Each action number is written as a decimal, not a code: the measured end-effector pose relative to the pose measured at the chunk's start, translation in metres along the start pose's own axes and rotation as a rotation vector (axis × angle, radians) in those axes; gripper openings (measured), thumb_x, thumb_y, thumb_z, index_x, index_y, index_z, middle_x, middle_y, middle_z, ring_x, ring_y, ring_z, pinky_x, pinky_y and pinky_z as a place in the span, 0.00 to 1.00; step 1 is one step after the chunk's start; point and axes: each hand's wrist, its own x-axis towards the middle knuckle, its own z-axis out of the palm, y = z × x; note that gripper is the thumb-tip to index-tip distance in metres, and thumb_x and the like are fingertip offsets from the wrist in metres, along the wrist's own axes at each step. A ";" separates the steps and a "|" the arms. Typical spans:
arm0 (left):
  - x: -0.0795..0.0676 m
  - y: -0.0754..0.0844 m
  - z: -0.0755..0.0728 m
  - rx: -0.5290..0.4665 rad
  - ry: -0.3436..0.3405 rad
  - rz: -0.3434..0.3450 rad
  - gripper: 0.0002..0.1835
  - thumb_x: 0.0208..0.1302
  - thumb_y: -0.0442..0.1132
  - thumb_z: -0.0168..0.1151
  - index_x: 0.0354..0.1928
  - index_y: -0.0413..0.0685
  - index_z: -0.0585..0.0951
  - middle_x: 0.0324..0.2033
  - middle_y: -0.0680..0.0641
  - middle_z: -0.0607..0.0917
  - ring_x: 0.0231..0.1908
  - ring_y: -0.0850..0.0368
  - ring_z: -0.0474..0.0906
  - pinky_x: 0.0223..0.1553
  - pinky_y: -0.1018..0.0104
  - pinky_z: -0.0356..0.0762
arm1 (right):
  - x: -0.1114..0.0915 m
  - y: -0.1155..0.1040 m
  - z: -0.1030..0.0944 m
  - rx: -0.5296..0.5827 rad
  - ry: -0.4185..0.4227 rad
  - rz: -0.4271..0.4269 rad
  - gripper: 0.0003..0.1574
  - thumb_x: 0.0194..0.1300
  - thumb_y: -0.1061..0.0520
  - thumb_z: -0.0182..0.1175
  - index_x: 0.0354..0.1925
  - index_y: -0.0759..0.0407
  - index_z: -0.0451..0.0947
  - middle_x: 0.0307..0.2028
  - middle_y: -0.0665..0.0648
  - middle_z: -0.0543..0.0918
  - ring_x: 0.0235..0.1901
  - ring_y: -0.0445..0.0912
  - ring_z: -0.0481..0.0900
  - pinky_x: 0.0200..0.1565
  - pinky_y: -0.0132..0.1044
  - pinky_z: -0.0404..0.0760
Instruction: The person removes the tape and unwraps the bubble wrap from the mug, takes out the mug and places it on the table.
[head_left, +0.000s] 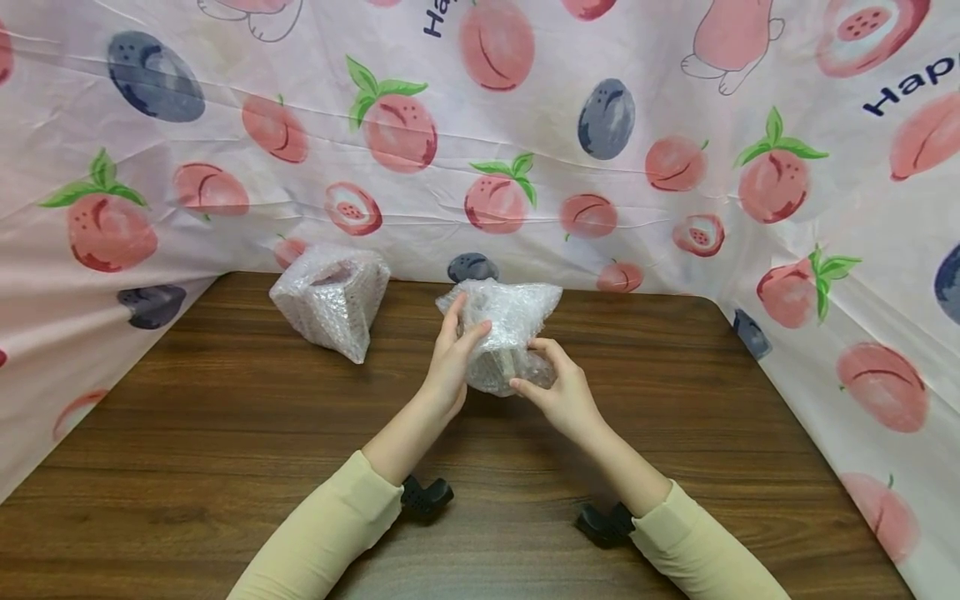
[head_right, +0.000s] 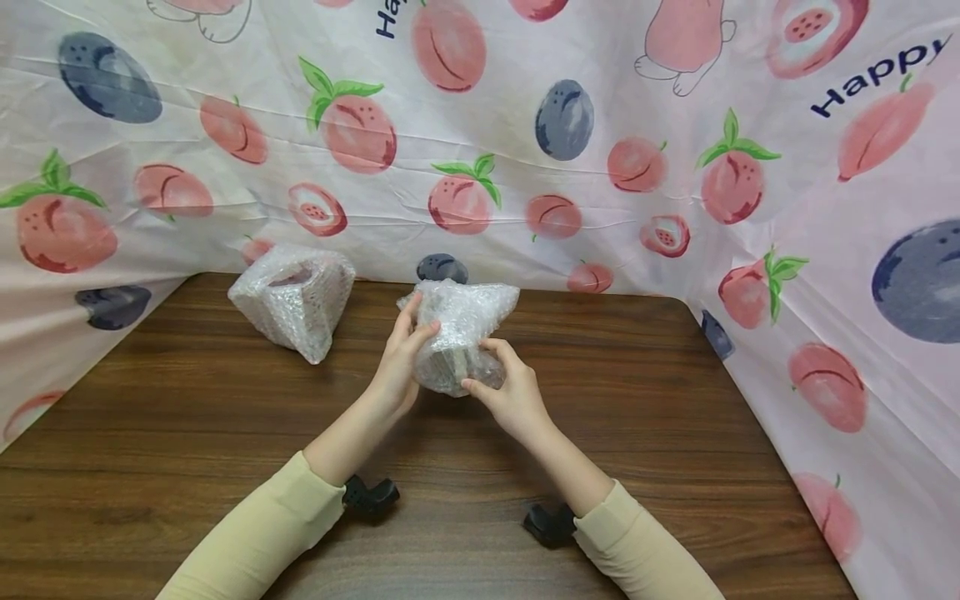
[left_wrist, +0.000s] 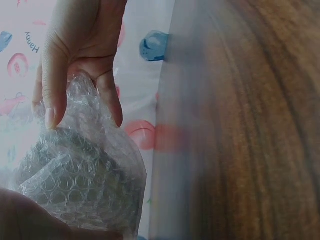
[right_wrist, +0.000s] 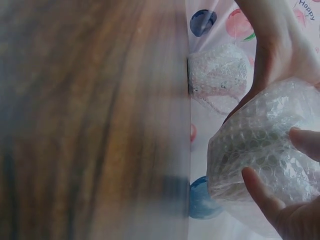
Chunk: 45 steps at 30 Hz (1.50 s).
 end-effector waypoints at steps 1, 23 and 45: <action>0.000 -0.001 0.000 0.003 -0.006 -0.003 0.40 0.65 0.46 0.58 0.75 0.61 0.50 0.74 0.52 0.44 0.71 0.52 0.38 0.67 0.44 0.37 | -0.001 0.000 0.000 0.003 -0.002 0.007 0.33 0.56 0.61 0.70 0.58 0.62 0.70 0.57 0.64 0.76 0.60 0.57 0.70 0.57 0.55 0.70; 0.001 -0.011 -0.002 0.002 -0.019 -0.044 0.40 0.65 0.47 0.57 0.75 0.58 0.50 0.74 0.48 0.41 0.72 0.48 0.34 0.67 0.42 0.35 | -0.003 0.003 0.001 0.011 -0.020 0.085 0.32 0.54 0.61 0.72 0.55 0.60 0.70 0.56 0.64 0.76 0.59 0.58 0.70 0.57 0.56 0.69; 0.003 -0.019 -0.009 0.020 -0.026 -0.064 0.39 0.65 0.45 0.57 0.75 0.55 0.51 0.74 0.46 0.45 0.71 0.49 0.41 0.68 0.48 0.43 | -0.004 0.006 0.003 -0.041 -0.030 0.072 0.32 0.51 0.61 0.74 0.52 0.59 0.71 0.52 0.61 0.80 0.55 0.57 0.74 0.55 0.56 0.69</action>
